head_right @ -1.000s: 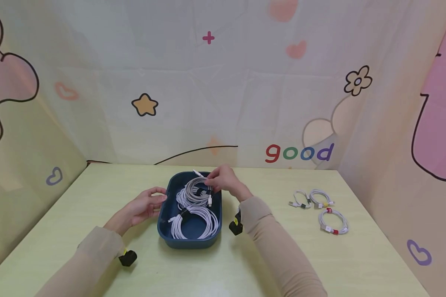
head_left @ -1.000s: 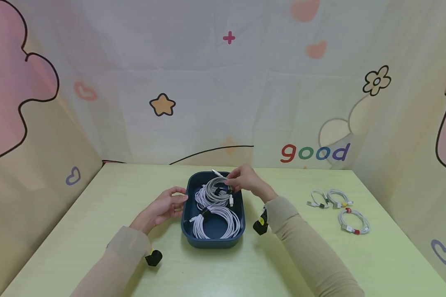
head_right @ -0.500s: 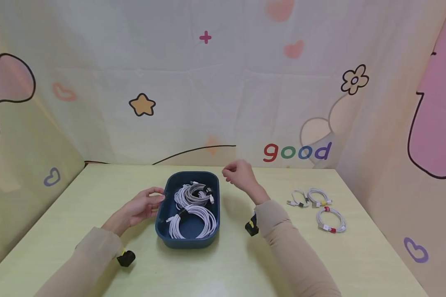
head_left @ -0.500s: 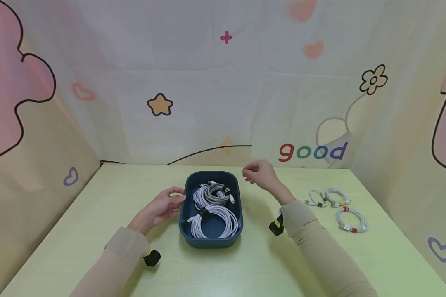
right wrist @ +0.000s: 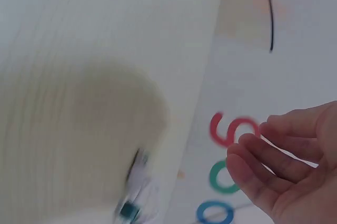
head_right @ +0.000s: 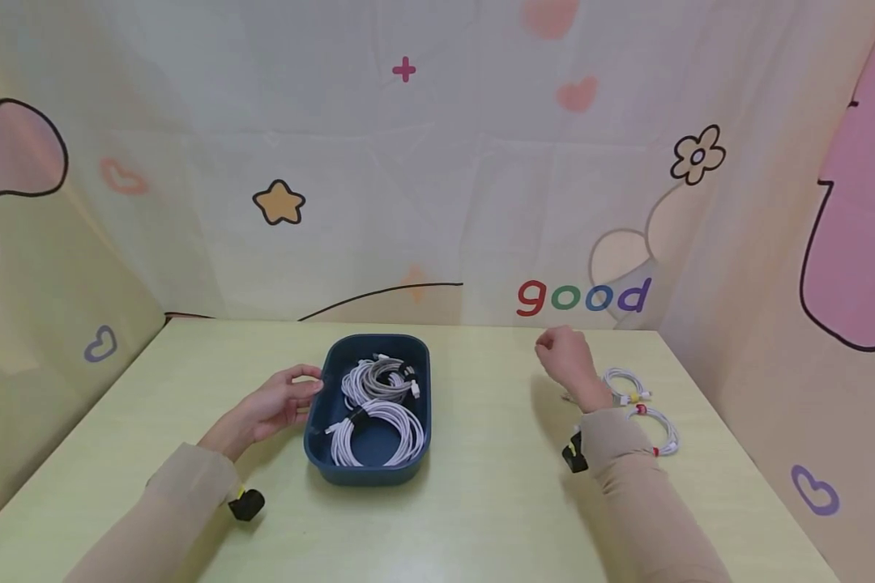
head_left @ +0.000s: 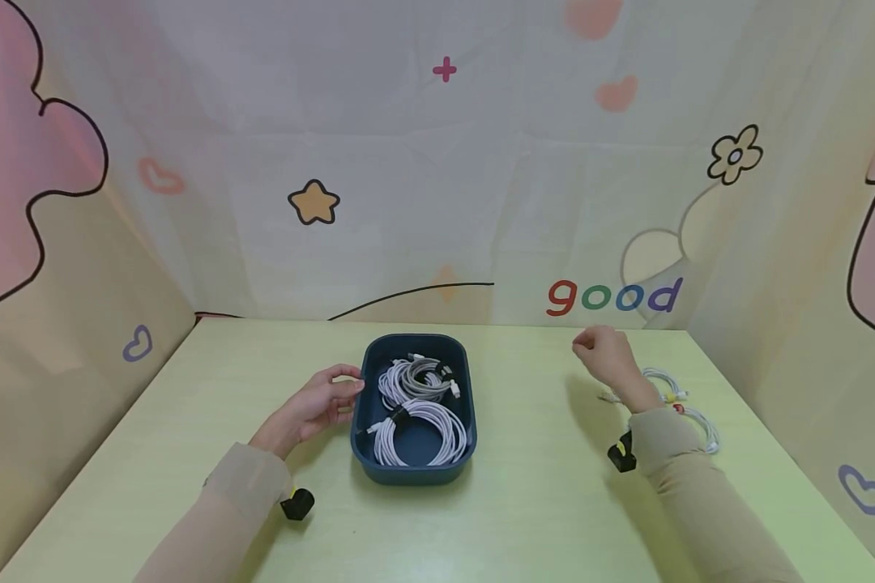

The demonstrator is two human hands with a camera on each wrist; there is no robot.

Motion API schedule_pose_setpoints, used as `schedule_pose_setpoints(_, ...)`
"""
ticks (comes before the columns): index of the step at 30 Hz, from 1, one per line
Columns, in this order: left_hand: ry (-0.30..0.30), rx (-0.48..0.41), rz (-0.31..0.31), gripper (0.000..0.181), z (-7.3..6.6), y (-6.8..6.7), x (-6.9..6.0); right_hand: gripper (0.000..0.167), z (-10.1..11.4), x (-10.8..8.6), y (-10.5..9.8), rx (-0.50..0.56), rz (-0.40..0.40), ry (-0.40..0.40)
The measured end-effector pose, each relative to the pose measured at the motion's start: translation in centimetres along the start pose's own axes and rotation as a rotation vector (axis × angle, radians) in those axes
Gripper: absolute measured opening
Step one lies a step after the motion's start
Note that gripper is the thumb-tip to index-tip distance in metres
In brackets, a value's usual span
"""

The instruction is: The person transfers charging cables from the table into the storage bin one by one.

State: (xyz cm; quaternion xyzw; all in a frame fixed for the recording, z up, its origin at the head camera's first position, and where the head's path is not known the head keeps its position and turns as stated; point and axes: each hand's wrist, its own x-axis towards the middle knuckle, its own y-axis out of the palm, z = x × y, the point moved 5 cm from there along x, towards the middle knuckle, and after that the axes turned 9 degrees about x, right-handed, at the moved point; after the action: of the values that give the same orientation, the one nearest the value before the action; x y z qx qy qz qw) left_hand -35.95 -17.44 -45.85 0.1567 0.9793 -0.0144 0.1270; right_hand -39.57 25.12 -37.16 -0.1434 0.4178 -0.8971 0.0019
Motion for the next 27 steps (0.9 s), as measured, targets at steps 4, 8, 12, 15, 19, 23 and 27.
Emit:
schedule_pose_setpoints(4,0.005,-0.003,-0.002,0.039,0.0,-0.1,0.0,0.026,-2.8,-0.5,-1.3,-0.073,0.024,0.071)
schedule_pose_setpoints(8,0.005,-0.006,-0.004,0.036,0.1,0.0,0.0,0.032,-5.6,-1.1,-1.8,-0.135,0.096,0.201)
schedule_pose_setpoints(12,0.005,-0.011,-0.003,0.036,0.2,0.1,0.1,0.039,-7.4,-1.7,-2.1,-0.187,0.146,0.290)
schedule_pose_setpoints(15,0.009,-0.014,0.003,0.035,0.2,0.1,0.0,0.029,-8.2,-1.8,-2.2,-0.204,0.159,0.292)
schedule_pose_setpoints(19,0.010,-0.018,0.007,0.034,0.1,0.1,-0.1,0.006,-8.9,-1.7,-2.1,-0.202,0.161,0.264)
schedule_pose_setpoints(23,0.006,-0.018,0.005,0.036,0.0,0.1,-0.1,0.005,-9.5,-1.5,-1.9,-0.203,0.155,0.256)
schedule_pose_setpoints(27,-0.001,-0.016,-0.002,0.039,0.0,-0.1,0.0,0.012,-9.8,-1.6,-1.6,-0.199,0.158,0.268)
